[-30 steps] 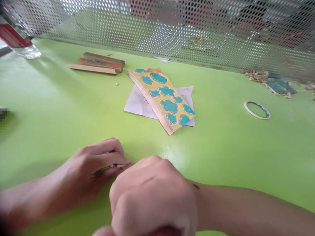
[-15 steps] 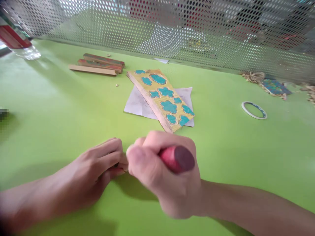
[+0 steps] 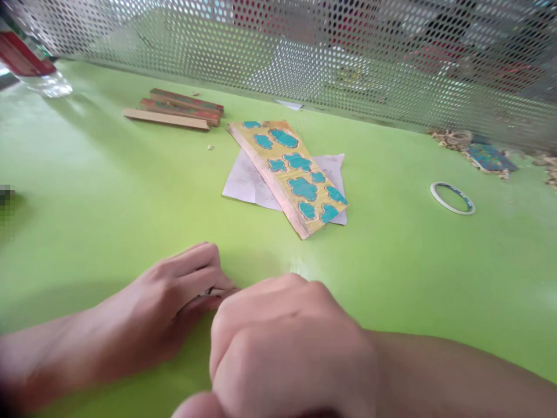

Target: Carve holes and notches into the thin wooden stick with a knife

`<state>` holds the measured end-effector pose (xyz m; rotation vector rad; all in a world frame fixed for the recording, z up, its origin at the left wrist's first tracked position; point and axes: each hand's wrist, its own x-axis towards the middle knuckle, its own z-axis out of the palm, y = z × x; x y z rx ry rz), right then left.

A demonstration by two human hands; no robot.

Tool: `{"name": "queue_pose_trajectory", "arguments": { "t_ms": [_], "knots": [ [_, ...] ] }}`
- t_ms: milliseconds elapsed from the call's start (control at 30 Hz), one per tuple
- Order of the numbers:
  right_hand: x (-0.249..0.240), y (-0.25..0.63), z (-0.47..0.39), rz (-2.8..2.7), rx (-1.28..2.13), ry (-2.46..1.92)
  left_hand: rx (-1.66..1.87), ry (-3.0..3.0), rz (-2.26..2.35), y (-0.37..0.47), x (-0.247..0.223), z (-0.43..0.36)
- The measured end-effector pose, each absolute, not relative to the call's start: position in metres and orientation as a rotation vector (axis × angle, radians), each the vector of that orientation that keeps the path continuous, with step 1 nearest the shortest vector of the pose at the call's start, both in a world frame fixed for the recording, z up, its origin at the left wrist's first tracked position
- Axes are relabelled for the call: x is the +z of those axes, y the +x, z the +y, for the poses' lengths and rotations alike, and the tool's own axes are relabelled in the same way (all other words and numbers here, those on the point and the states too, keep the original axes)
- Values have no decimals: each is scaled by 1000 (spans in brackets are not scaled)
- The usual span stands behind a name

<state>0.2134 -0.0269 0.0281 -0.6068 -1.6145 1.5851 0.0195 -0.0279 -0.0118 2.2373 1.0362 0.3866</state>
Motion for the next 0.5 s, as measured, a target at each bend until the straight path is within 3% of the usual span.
{"name": "queue_pose_trajectory", "arguments": {
  "t_ms": [133, 367, 500],
  "knots": [
    [22, 212, -30, -1794, 1442, -611, 403, 2242, 1032, 20, -12, -28],
    [26, 195, -37, -1509, 1389, -820, 425, 2235, 1050, 21, -10, -27],
    [21, 202, -20, -1448, 1567, -749, 440, 2219, 1063, 22, -11, -28]
  ]
}}
